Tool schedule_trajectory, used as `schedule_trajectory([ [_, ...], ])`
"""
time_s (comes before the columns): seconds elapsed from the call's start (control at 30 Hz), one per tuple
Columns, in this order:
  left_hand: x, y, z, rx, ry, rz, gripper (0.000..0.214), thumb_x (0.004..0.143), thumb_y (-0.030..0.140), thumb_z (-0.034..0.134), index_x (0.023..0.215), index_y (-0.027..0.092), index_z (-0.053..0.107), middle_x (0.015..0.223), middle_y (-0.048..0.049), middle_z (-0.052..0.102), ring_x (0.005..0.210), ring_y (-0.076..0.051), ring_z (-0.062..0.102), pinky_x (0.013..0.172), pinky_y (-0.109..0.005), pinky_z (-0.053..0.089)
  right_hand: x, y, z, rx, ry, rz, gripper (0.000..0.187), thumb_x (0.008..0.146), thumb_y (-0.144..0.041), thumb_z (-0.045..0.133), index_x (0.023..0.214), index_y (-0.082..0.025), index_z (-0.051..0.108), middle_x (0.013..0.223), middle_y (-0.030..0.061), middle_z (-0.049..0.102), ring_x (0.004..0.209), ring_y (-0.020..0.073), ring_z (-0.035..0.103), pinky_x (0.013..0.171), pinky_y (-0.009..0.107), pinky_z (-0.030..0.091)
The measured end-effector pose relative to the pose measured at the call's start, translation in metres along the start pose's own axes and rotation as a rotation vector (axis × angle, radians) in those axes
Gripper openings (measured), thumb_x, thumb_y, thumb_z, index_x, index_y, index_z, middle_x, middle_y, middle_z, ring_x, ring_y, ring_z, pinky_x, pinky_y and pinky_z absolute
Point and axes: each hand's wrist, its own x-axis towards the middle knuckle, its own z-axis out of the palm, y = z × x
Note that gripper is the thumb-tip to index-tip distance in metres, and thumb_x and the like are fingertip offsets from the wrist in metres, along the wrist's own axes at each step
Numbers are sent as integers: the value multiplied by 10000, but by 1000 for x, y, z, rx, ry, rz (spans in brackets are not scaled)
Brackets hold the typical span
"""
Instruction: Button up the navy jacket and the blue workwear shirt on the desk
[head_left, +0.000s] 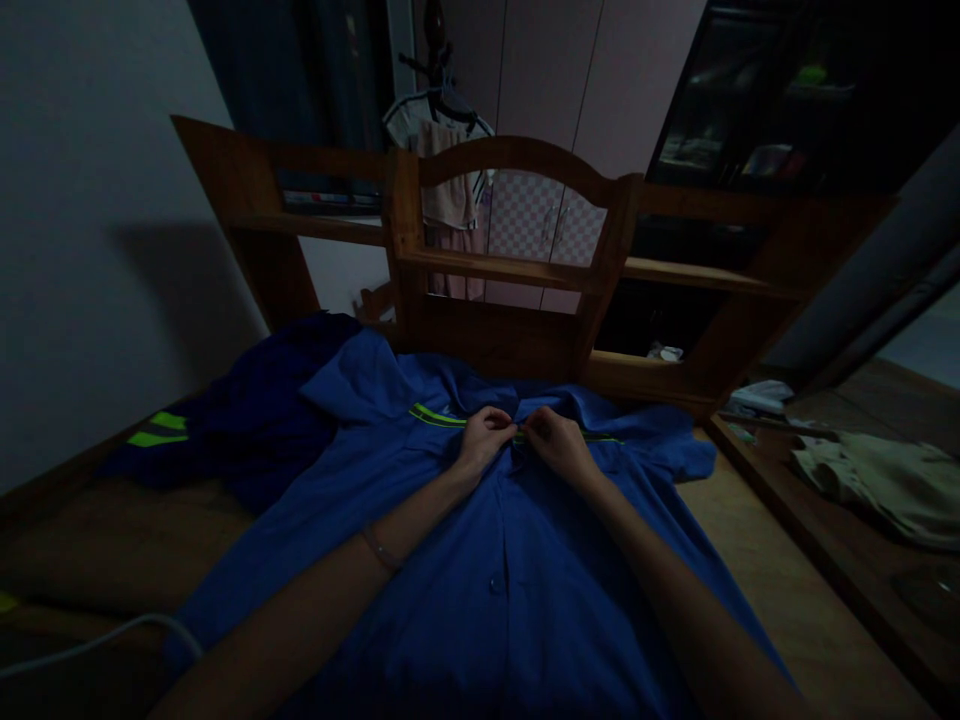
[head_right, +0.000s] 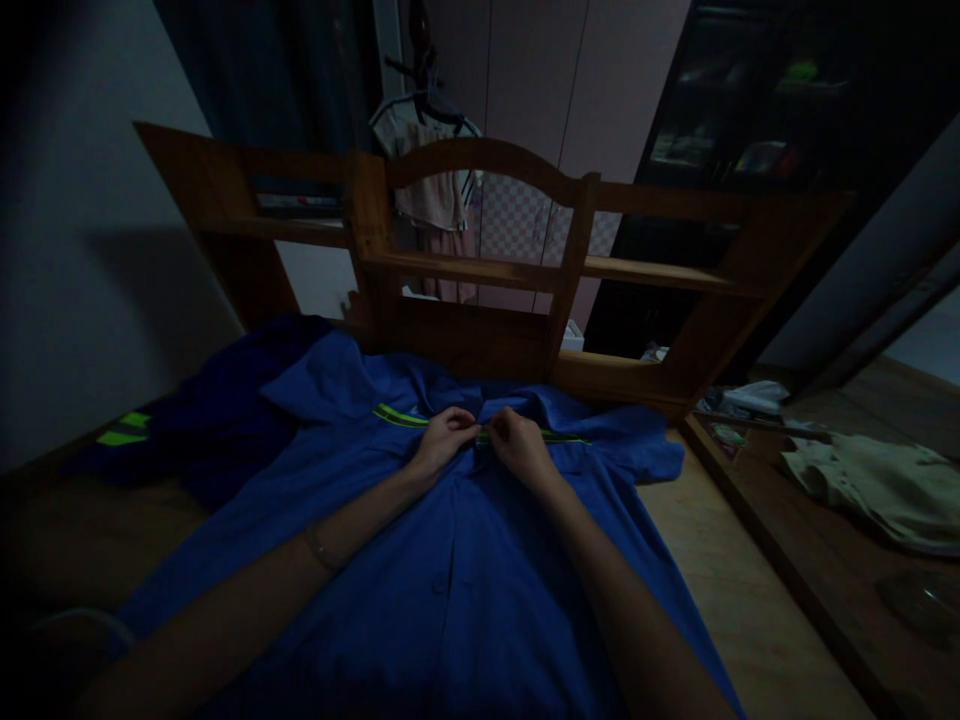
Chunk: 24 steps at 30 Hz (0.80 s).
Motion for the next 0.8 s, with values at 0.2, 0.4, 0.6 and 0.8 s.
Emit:
schedule_trajectory([
  [0.2, 3, -1, -1, 5, -59, 51, 245, 590, 125, 668, 824, 146, 599, 686, -3, 625, 646, -123, 598, 610, -213, 463, -4, -11, 0, -258, -23, -101, 86, 851, -164, 478, 904, -200, 535, 836, 60, 625, 730, 172, 583, 664, 245, 392],
  [0.4, 3, 0, 0, 29, -81, 128, 245, 563, 34, 629, 781, 143, 603, 749, -12, 628, 725, -127, 602, 691, -222, 472, -4, -12, 3, -243, 27, -85, 98, 826, -140, 471, 887, -185, 533, 850, 67, 612, 756, 177, 570, 675, 256, 394],
  [0.6, -5, 5, 4, 50, -113, 188, 232, 599, 110, 688, 812, 139, 599, 782, -24, 629, 750, -135, 603, 728, -247, 476, -3, -3, 0, 186, 72, 112, 114, 789, -284, 551, 819, -183, 594, 744, 28, 633, 658, 158, 583, 622, 257, 429],
  [0.8, -8, 5, 4, 170, -137, 275, 211, 669, 103, 635, 865, 150, 572, 816, -25, 611, 758, -131, 593, 715, -239, 467, 1, 5, 12, 721, 17, 438, 245, 664, -387, 653, 683, -146, 611, 561, 6, 579, 494, 122, 523, 513, 240, 424],
])
